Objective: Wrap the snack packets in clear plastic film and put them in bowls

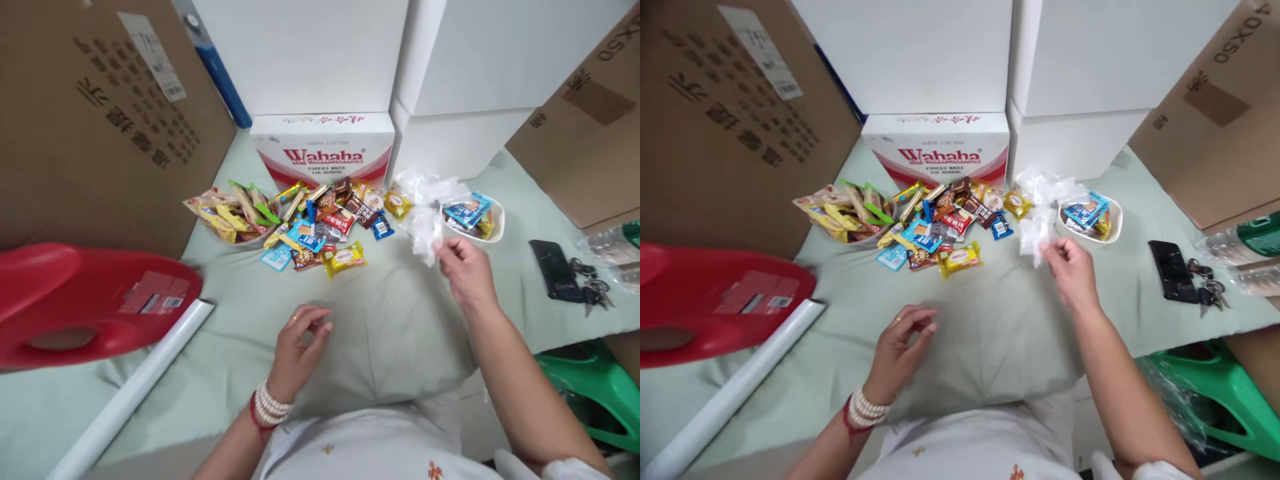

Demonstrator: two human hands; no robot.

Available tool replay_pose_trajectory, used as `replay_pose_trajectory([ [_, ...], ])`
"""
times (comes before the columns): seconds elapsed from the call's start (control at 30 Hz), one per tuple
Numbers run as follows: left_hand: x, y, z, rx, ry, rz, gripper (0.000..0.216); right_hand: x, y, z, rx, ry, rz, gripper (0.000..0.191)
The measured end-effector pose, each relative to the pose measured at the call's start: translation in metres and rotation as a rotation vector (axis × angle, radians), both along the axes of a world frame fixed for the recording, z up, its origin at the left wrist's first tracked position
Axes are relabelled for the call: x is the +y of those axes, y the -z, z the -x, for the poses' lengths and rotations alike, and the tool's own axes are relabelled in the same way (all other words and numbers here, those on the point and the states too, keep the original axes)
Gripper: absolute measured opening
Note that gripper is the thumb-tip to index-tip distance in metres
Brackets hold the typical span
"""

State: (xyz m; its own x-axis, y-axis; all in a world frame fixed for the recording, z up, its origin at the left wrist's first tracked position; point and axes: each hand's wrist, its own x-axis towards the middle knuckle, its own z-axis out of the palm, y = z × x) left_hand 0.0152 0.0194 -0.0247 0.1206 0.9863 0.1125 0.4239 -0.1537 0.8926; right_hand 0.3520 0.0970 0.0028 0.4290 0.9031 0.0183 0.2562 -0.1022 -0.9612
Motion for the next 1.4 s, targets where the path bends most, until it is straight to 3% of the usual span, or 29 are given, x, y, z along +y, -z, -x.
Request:
replay_pose_trajectory([
  [0.1,0.001,-0.001,-0.035,-0.225,0.035,0.116,0.021,-0.041,0.013,0.048,0.465,-0.16,0.194,0.053],
  [0.2,0.017,0.003,-0.064,-0.414,0.06,0.249,0.051,-0.06,0.024,0.086,0.562,-0.28,0.281,0.053],
  [0.3,0.036,0.011,-0.074,-0.503,0.018,0.301,0.032,-0.064,0.027,0.095,0.537,-0.283,0.243,0.047],
  [0.4,0.048,0.018,-0.066,-0.655,-0.119,0.316,0.034,-0.058,0.023,0.072,0.495,-0.12,0.136,0.04],
  [0.53,0.048,0.024,-0.055,-0.702,-0.168,0.339,0.037,-0.038,0.014,0.032,0.153,0.023,0.033,0.036],
  [0.63,0.043,0.029,-0.059,-0.695,-0.164,0.308,0.036,-0.025,0.01,0.037,-0.071,-0.089,0.08,0.043],
  [0.77,0.042,0.034,-0.066,-0.694,-0.088,0.272,0.036,-0.032,0.018,0.089,0.099,-0.474,0.116,0.048],
  [0.8,0.043,0.034,-0.066,-0.705,-0.068,0.276,0.036,-0.036,0.023,0.101,0.136,-0.515,0.119,0.047],
  [0.9,0.046,0.036,-0.059,-0.768,-0.089,0.303,0.039,-0.047,0.034,0.109,0.187,-0.359,0.123,0.036],
  [1.03,0.047,0.035,-0.05,-0.837,-0.137,0.401,0.046,-0.043,0.033,0.067,0.006,-0.066,0.07,0.037],
  [1.13,0.046,0.032,-0.05,-0.859,-0.092,0.442,0.047,-0.029,0.026,0.032,-0.283,-0.12,0.073,0.039],
  [1.23,0.045,0.029,-0.05,-0.888,-0.073,0.44,0.047,-0.024,0.019,0.024,-0.489,-0.108,0.064,0.052],
  [1.3,0.044,0.029,-0.05,-0.877,-0.081,0.413,0.045,-0.029,0.016,0.037,-0.476,-0.072,0.024,0.054],
  [1.4,0.042,0.029,-0.048,-0.804,-0.014,0.349,0.039,-0.042,0.017,0.072,-0.139,-0.275,0.059,0.045],
])
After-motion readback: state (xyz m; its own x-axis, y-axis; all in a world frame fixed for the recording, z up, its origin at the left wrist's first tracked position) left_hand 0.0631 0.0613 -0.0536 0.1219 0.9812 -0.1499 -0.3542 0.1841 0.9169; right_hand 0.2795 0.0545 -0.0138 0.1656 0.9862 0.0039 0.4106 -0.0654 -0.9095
